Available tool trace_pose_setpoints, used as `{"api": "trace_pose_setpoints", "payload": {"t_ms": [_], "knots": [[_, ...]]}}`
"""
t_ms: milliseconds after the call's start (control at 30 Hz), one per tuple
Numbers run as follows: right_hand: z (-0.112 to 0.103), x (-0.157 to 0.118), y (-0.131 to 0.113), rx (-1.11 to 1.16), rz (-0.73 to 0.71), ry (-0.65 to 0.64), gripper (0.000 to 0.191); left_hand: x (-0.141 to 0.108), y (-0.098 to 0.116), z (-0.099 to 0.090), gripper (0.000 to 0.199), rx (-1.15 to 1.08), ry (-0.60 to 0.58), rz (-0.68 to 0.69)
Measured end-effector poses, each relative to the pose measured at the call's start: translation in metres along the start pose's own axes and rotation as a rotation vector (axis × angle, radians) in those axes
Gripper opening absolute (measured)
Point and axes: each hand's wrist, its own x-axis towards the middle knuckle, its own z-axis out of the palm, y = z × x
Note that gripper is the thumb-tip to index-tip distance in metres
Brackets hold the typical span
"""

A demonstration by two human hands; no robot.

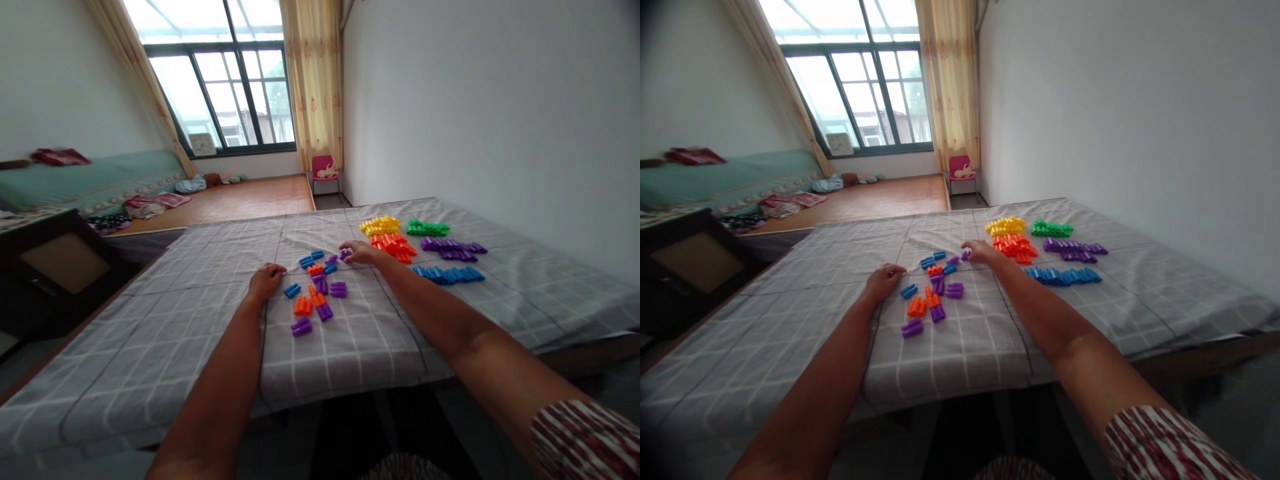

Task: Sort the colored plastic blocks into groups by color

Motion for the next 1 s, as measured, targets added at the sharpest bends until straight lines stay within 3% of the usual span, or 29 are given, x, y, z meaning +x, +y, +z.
{"api": "trace_pose_setpoints", "payload": {"t_ms": [200,333,467,600,700,900,1000], "knots": [[0.01,0.003,0.004,0.063,-0.091,0.03,0.043,0.0,0.0,-0.001,0.029,0.01,0.013,0.003],[0.008,0.007,-0.001,0.067,-0.256,0.026,0.054,0.0,-0.002,0.002,0.03,0.005,0.01,0.004],[0.006,0.004,-0.012,0.001,-0.392,-0.039,0.044,0.0,-0.003,0.002,0.031,-0.006,-0.006,-0.004],[0.004,-0.007,-0.02,-0.14,-0.221,0.005,0.032,-0.001,-0.002,0.001,0.031,-0.008,0.001,-0.007],[-0.001,-0.013,-0.018,-0.212,-0.097,0.033,0.037,-0.001,0.0,0.0,0.03,-0.007,0.008,0.004],[-0.019,-0.013,0.009,-0.029,-0.065,-0.029,0.06,-0.001,0.0,0.001,0.03,-0.008,0.004,0.014],[-0.02,-0.011,0.02,0.034,-0.047,-0.114,0.059,0.0,-0.002,0.002,0.03,-0.003,0.007,0.009]]}}
